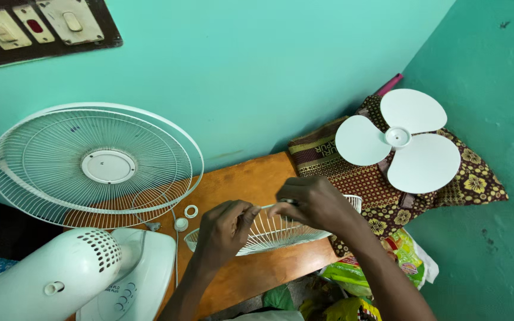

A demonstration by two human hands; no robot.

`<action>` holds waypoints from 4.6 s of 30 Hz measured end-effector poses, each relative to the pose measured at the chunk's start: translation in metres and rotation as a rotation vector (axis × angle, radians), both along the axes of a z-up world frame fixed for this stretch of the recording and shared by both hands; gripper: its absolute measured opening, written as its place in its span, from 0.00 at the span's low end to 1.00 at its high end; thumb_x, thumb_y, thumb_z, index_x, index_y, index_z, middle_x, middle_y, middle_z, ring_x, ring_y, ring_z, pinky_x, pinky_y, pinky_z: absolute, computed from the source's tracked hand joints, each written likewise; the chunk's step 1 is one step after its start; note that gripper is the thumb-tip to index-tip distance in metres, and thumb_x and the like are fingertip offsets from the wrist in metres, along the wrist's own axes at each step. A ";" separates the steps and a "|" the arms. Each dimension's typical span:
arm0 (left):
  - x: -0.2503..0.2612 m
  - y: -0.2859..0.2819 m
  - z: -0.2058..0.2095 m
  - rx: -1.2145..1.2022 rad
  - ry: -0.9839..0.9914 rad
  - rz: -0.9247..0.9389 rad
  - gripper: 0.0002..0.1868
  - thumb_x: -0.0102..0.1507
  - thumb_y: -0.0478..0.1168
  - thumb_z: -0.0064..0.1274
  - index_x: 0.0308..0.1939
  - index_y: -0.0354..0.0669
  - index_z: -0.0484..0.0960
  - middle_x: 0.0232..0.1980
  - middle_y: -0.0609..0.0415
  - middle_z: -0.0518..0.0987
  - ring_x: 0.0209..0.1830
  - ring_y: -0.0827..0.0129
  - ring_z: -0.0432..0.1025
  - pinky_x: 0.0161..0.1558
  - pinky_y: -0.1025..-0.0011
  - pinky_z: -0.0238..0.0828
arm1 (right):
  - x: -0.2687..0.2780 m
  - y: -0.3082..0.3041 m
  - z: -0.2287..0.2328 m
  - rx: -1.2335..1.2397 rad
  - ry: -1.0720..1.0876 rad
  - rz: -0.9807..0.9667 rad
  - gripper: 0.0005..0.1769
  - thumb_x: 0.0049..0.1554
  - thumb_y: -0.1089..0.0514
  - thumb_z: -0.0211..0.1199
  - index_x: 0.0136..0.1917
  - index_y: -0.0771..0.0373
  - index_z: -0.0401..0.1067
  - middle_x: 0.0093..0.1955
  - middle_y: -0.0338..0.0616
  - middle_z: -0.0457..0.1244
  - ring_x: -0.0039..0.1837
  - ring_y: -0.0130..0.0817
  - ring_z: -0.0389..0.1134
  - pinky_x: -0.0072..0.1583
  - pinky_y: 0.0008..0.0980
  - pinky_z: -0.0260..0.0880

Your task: The person wipes the fan cage and a small plastic cap with a cloth, then attaches the cage to the fan head and secures it. The fan blades remain separate on the table.

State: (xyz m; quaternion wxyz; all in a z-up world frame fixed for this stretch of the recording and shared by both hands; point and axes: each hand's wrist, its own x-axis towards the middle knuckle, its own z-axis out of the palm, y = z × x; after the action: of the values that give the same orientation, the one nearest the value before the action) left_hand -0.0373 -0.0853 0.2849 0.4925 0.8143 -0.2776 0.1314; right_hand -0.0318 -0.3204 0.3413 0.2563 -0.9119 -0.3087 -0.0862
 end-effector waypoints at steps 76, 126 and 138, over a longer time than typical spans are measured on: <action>0.049 0.034 0.010 0.318 -0.197 0.383 0.13 0.65 0.40 0.53 0.26 0.49 0.83 0.15 0.61 0.74 0.08 0.74 0.63 0.18 0.71 0.56 | 0.015 -0.052 -0.190 0.665 0.062 -0.408 0.26 0.68 0.48 0.46 0.42 0.65 0.79 0.33 0.43 0.70 0.28 0.30 0.70 0.32 0.31 0.71; 0.031 0.022 0.001 -0.042 -0.020 0.231 0.19 0.69 0.41 0.51 0.21 0.46 0.79 0.13 0.62 0.71 0.09 0.80 0.63 0.14 0.73 0.53 | -0.003 -0.095 -0.104 0.363 0.339 -0.600 0.14 0.60 0.52 0.61 0.42 0.61 0.81 0.26 0.45 0.68 0.23 0.30 0.61 0.26 0.32 0.60; 0.022 -0.006 0.016 0.132 -0.098 0.259 0.26 0.67 0.40 0.54 0.14 0.38 0.70 0.10 0.52 0.62 0.07 0.72 0.53 0.17 0.65 0.45 | -0.018 0.011 -0.041 0.288 -0.180 -0.385 0.14 0.59 0.53 0.66 0.36 0.63 0.75 0.32 0.44 0.67 0.30 0.31 0.68 0.31 0.36 0.68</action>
State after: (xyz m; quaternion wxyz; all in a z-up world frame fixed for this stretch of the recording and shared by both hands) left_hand -0.0155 -0.0915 0.3013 0.4028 0.8665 -0.2017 0.2149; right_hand -0.0495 -0.3093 0.3005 0.3341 -0.8965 -0.1356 -0.2575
